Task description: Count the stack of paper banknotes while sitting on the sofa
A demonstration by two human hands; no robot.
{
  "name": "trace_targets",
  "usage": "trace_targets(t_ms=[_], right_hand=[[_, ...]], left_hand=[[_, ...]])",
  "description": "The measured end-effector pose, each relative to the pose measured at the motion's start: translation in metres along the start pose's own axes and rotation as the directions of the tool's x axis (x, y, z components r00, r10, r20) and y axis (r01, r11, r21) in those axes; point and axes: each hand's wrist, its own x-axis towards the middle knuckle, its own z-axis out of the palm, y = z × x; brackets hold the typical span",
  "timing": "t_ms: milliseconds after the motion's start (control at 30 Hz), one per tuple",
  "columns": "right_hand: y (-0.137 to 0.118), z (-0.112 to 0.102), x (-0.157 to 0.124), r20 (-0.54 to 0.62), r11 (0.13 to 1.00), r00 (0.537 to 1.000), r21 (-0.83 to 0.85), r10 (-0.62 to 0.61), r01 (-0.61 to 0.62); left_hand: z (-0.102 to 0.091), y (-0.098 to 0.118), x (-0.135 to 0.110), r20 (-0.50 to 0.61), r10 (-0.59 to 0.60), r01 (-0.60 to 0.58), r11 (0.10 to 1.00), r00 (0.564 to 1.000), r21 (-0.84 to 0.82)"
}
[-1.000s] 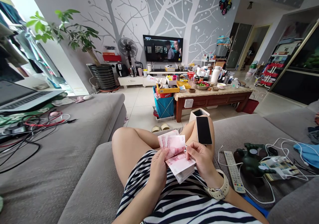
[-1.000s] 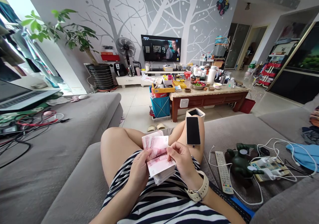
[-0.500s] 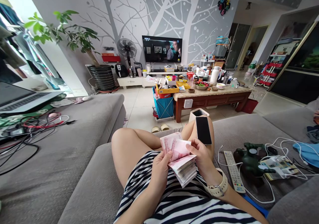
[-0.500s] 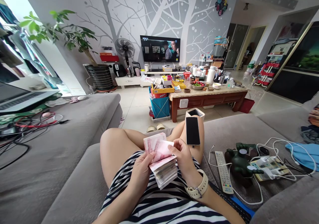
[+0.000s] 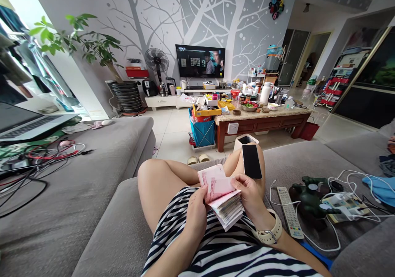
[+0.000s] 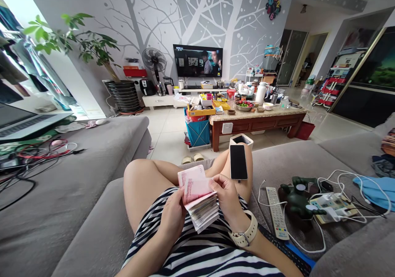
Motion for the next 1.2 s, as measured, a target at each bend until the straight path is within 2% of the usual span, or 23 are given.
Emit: trace_targets(t_ms=[133,333,533,667,800,1067,1200], right_hand=[[0.0,0.0,-0.001,-0.004,1.0,1.0,-0.003,-0.011,0.011],[0.0,0.0,-0.001,-0.017,0.999,0.999,0.009,-0.034,0.034],[0.001,0.0,-0.002,-0.002,0.999,0.999,0.033,-0.038,0.038],[-0.001,0.0,-0.003,0.02,1.0,0.999,0.01,-0.026,0.026],[-0.003,0.001,-0.003,0.047,0.999,0.998,-0.022,-0.035,0.036],[-0.002,0.0,0.002,-0.024,1.0,0.999,-0.005,-0.025,0.025],[-0.001,-0.001,0.002,-0.009,1.0,1.0,0.026,0.008,-0.008]], left_hand=[[-0.002,-0.004,0.001,0.04,-0.01,0.012,0.997,0.999,-0.07],[-0.001,-0.005,0.0,0.013,-0.052,0.054,0.988,0.999,-0.148],[0.001,0.001,-0.001,-0.002,-0.074,0.073,0.989,0.997,-0.125],[-0.002,-0.002,0.002,-0.005,-0.03,0.03,0.997,1.0,-0.069],[-0.002,-0.001,0.002,0.017,-0.039,0.041,0.995,0.999,-0.094],[0.005,0.008,-0.003,0.066,-0.062,0.07,0.99,0.996,-0.119],[0.005,0.007,-0.003,0.07,-0.079,0.085,0.992,0.994,-0.098]])
